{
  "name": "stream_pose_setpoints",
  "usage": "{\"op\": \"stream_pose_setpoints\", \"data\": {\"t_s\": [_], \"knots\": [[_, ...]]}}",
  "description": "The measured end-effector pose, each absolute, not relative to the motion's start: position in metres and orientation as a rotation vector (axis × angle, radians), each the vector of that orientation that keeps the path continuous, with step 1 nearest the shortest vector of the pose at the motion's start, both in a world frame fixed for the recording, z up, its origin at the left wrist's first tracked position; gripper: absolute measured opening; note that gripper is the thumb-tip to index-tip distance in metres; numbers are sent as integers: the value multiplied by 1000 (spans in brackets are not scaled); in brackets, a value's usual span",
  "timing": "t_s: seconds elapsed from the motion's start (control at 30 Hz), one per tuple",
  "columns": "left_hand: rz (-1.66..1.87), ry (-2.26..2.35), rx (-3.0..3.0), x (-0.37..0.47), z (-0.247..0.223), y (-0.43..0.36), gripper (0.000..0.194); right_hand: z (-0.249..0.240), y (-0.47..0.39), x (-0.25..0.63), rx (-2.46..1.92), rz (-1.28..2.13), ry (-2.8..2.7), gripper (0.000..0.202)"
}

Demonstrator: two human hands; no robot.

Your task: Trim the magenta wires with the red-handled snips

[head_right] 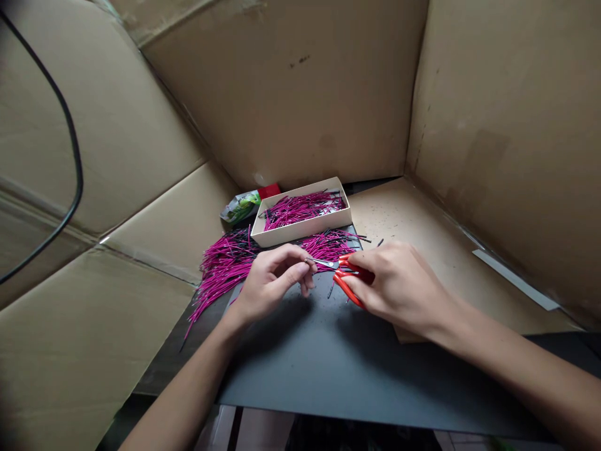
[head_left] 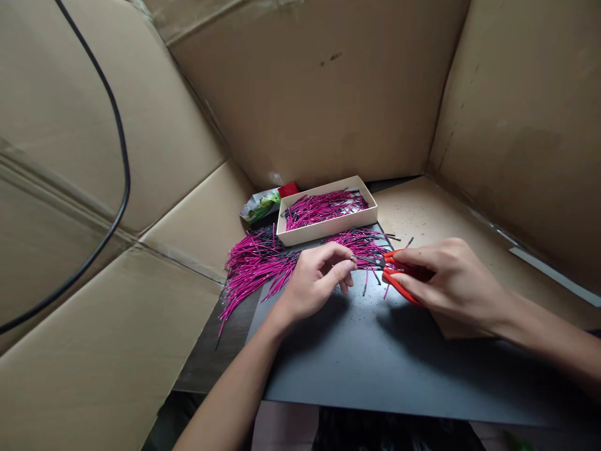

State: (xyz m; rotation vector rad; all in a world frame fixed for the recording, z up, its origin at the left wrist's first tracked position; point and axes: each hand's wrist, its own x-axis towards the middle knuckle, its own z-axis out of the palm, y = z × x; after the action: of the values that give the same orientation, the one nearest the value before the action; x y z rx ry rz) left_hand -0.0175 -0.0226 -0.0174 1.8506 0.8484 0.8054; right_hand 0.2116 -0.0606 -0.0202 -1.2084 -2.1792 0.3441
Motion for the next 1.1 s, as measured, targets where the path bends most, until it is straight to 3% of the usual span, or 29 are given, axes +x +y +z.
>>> {"op": "stream_pose_setpoints", "data": {"t_s": [1.1], "knots": [[831, 885, 1853, -17, -17, -23, 15, -16, -63, 209, -1240, 375, -2142, 16]]}}
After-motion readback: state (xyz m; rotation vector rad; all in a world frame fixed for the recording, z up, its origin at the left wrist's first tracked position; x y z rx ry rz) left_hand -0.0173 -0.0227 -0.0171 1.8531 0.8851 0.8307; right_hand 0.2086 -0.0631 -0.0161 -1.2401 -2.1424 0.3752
